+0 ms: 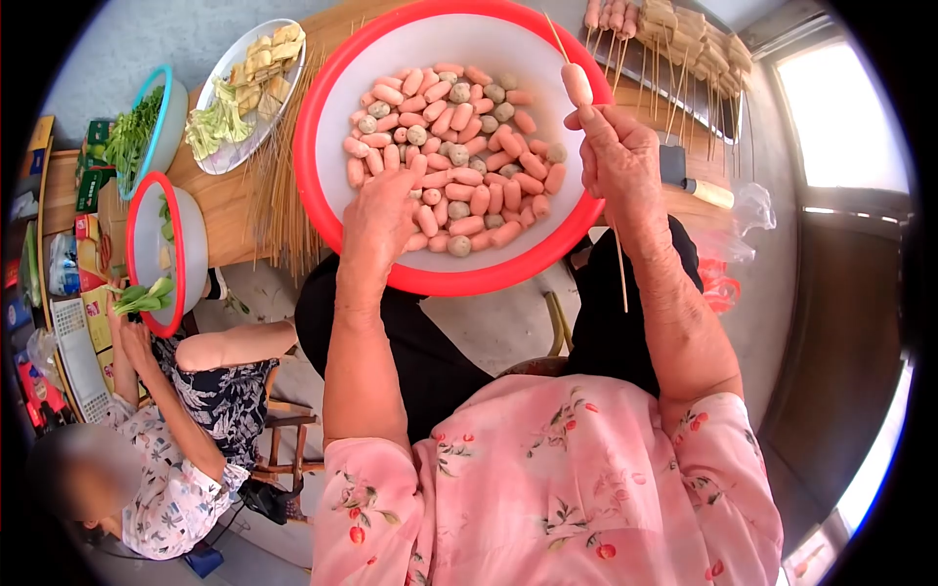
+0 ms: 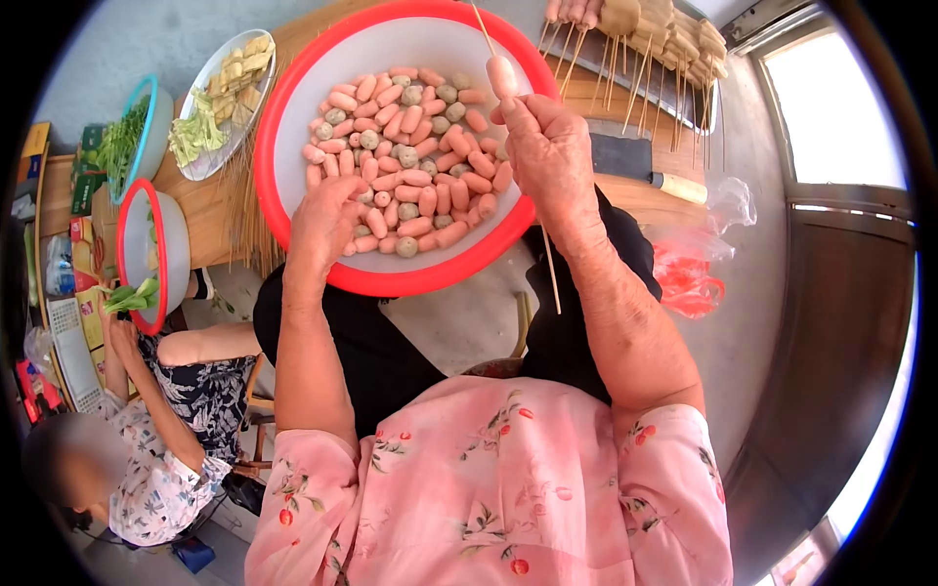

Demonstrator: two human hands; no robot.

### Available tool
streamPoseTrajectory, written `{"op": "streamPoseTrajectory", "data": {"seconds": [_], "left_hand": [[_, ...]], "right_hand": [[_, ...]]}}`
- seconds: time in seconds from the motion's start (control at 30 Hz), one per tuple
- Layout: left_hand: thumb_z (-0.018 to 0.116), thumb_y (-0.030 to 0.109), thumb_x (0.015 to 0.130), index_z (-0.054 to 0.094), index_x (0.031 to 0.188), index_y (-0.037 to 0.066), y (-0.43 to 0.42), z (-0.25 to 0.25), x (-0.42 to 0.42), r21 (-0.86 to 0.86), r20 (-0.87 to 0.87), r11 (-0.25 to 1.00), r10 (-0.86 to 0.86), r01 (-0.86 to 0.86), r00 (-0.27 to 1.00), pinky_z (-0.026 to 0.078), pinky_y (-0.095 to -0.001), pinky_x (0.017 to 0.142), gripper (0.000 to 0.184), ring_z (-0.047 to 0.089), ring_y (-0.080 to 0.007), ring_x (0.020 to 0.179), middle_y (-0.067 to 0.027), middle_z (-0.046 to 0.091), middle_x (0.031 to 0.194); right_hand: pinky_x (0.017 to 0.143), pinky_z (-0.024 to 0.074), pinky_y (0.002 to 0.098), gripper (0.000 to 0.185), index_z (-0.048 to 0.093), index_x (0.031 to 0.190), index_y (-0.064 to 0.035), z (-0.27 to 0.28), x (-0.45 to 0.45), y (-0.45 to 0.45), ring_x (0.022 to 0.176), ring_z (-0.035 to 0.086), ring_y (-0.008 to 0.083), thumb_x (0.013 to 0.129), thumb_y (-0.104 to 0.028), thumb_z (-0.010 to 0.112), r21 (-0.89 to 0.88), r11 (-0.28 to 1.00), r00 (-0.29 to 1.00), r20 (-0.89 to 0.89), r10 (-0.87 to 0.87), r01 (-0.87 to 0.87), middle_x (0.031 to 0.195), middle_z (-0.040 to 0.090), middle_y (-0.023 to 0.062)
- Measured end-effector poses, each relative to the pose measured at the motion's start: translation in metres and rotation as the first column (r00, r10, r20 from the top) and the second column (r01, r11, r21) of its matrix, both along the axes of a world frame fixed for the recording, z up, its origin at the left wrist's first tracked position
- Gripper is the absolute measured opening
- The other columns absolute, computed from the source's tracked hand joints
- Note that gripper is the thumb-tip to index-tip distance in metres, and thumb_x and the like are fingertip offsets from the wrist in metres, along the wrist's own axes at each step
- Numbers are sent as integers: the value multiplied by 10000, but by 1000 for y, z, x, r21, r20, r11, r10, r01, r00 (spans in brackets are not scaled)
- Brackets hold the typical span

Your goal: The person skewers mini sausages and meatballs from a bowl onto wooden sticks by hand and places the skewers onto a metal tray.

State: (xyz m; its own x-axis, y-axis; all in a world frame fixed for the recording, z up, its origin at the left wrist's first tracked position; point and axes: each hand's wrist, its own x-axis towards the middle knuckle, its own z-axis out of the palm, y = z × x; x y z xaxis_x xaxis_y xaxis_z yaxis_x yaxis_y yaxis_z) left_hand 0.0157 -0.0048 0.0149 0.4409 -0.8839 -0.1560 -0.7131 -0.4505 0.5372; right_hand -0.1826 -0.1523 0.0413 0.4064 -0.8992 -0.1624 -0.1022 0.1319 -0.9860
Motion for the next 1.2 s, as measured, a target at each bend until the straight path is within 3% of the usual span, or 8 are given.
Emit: {"op": "streamPoseTrajectory", "data": {"seconds": [0.33, 0.53, 0.73, 0.8, 0.87, 0.97, 1.07, 1.2], "left_hand": [[684, 148, 698, 619, 902, 35, 24, 4, 15, 57, -58, 995, -76, 79, 995, 472, -366, 700, 242, 605, -293, 817, -117, 598, 927], [732, 129, 647, 586, 1043, 46, 15, -7, 5, 167, 280, 971, -213, 171, 936, 485, -365, 748, 430, 594, -279, 918, -123, 580, 961], [662, 98, 759, 542, 1176, 23, -10, -17, 9, -147, -380, 973, 109, -177, 918, 479, -330, 838, 440, 576, -241, 984, -156, 572, 1100], [625, 85, 833, 526, 1191, -8, -14, -16, 13, -173, -894, 839, 85, -517, 439, 464, -322, 876, 383, 554, -208, 1019, -108, 452, 1265], [579, 83, 865, 535, 1161, -51, -8, -10, 19, -187, -864, 808, 135, -559, 485, 452, -313, 889, 328, 561, -198, 1030, -103, 519, 1197], [568, 119, 865, 583, 1118, 42, 1, -17, 35, -349, -20, 916, 207, -201, 978, 481, -349, 820, 265, 620, -274, 925, -139, 640, 928], [578, 126, 840, 589, 1064, 66, 1, -8, 34, 204, 472, 977, -46, -58, 881, 495, -418, 755, 232, 611, -352, 856, -178, 605, 925], [567, 159, 843, 578, 1024, 55, -3, -16, 21, 158, 467, 987, -91, 18, 879, 484, -472, 729, 209, 597, -386, 832, -192, 584, 909]], "right_hand": [[558, 446, 224, 405, 627, 809, 22, 3, 7, 5, 511, 400, 38, 905, -366, 566, 30, 1000, 997, -71, -4, 6, 530, 392, -37], [367, 265, 191, 283, 605, 882, -11, 3, 10, 5, 398, 328, 28, 935, -278, 527, 23, 1000, 999, -46, 20, -19, 516, 395, -43], [465, 368, 208, 340, 626, 823, 19, 0, 8, 3, 463, 373, 37, 919, -294, 532, 13, 1000, 997, -75, 2, -1, 515, 400, -38], [446, 345, 202, 318, 625, 827, 13, 0, 7, 3, 451, 369, 35, 920, -275, 528, 30, 999, 998, -55, 15, -13, 506, 390, -42], [412, 305, 199, 299, 619, 855, 0, -2, 7, 2, 428, 351, 36, 925, -276, 530, 26, 1000, 999, -40, 15, -14, 498, 391, -41], [375, 266, 198, 280, 614, 882, -13, 0, 9, 3, 402, 331, 36, 930, -277, 533, 23, 1000, 1000, -21, 17, -17, 493, 392, -41], [371, 271, 199, 279, 613, 879, -13, 0, 9, 4, 400, 333, 35, 931, -274, 532, 26, 999, 1000, -21, 19, -18, 501, 396, -42], [367, 278, 196, 273, 613, 877, -12, 1, 9, 4, 405, 341, 30, 933, -265, 526, 33, 999, 999, -39, 21, -20, 514, 400, -44]]}}
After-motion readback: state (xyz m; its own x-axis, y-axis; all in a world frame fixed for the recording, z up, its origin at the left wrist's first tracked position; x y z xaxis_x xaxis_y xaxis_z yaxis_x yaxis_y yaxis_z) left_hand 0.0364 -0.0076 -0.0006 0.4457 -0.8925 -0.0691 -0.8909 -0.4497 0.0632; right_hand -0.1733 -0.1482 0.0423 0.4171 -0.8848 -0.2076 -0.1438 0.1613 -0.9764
